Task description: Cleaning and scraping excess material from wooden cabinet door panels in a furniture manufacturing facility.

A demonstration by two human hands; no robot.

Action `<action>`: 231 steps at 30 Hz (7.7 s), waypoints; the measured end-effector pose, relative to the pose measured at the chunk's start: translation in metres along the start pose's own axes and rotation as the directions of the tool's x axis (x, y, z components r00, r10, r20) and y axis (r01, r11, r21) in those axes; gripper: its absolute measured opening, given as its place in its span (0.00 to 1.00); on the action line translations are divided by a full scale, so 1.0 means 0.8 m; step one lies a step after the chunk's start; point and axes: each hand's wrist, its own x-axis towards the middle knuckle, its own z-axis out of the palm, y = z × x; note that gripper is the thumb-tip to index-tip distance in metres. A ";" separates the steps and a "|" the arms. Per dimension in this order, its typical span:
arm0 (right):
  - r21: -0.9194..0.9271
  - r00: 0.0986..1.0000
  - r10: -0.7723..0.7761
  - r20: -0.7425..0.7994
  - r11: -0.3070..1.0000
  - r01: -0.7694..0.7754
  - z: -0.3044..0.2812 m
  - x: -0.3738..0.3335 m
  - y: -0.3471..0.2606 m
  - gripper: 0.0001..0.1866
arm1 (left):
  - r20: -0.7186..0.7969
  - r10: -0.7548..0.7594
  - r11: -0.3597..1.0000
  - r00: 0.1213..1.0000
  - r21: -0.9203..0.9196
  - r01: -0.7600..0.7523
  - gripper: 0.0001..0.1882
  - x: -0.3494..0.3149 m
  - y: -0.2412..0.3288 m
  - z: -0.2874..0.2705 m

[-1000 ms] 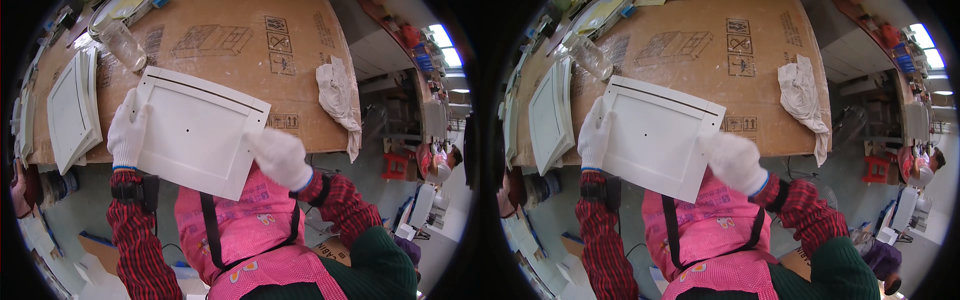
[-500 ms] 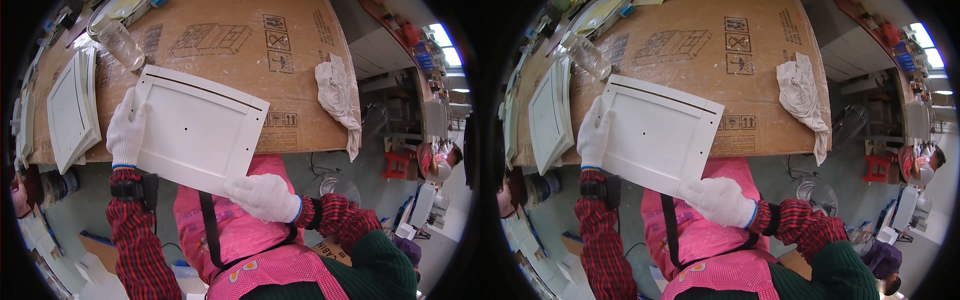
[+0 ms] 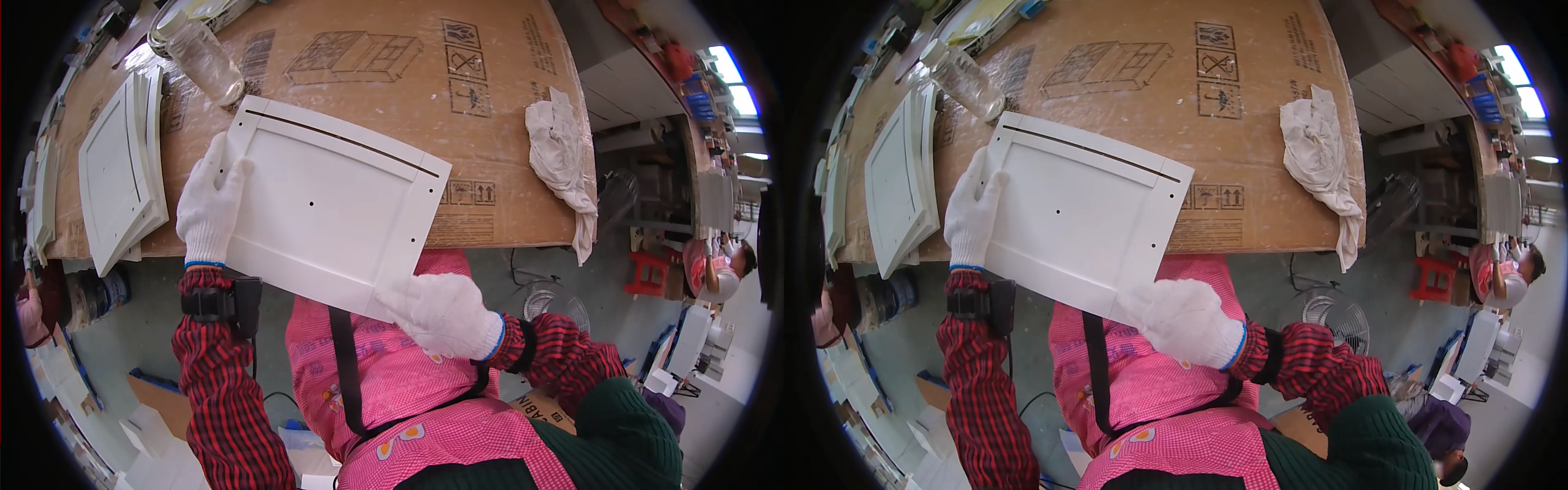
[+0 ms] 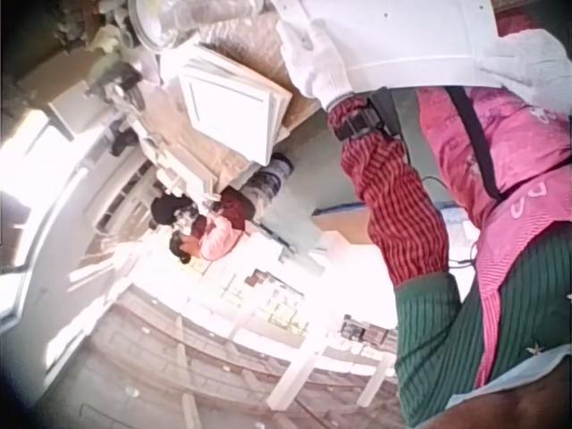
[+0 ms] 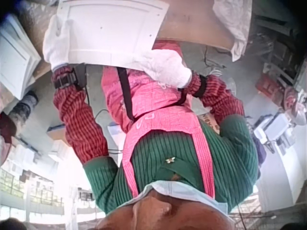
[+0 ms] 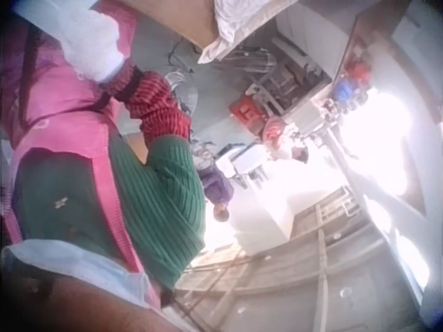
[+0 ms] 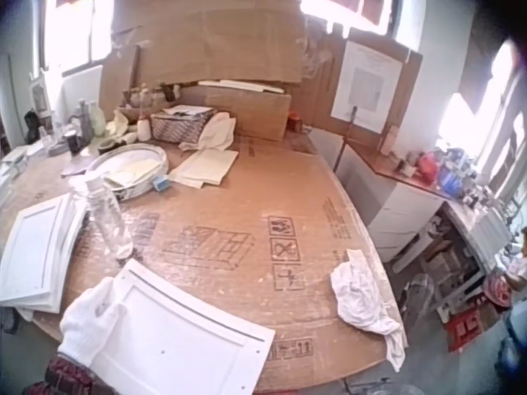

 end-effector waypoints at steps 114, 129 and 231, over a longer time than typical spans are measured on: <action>-0.198 0.871 -0.165 -0.462 0.977 0.079 0.033 -0.001 0.024 0.10 | 0.105 0.040 0.987 0.994 0.150 -0.055 0.34 0.012 0.007 -0.006; -0.163 0.871 -0.194 -0.451 0.978 0.133 0.042 -0.010 0.010 0.11 | 0.057 0.091 0.977 0.994 0.187 -0.100 0.35 0.014 -0.009 -0.004; 0.079 1.000 -0.012 -0.017 0.997 0.013 -0.026 -0.066 0.065 0.14 | -0.211 0.704 0.700 0.678 0.040 -0.713 0.16 0.048 0.133 0.120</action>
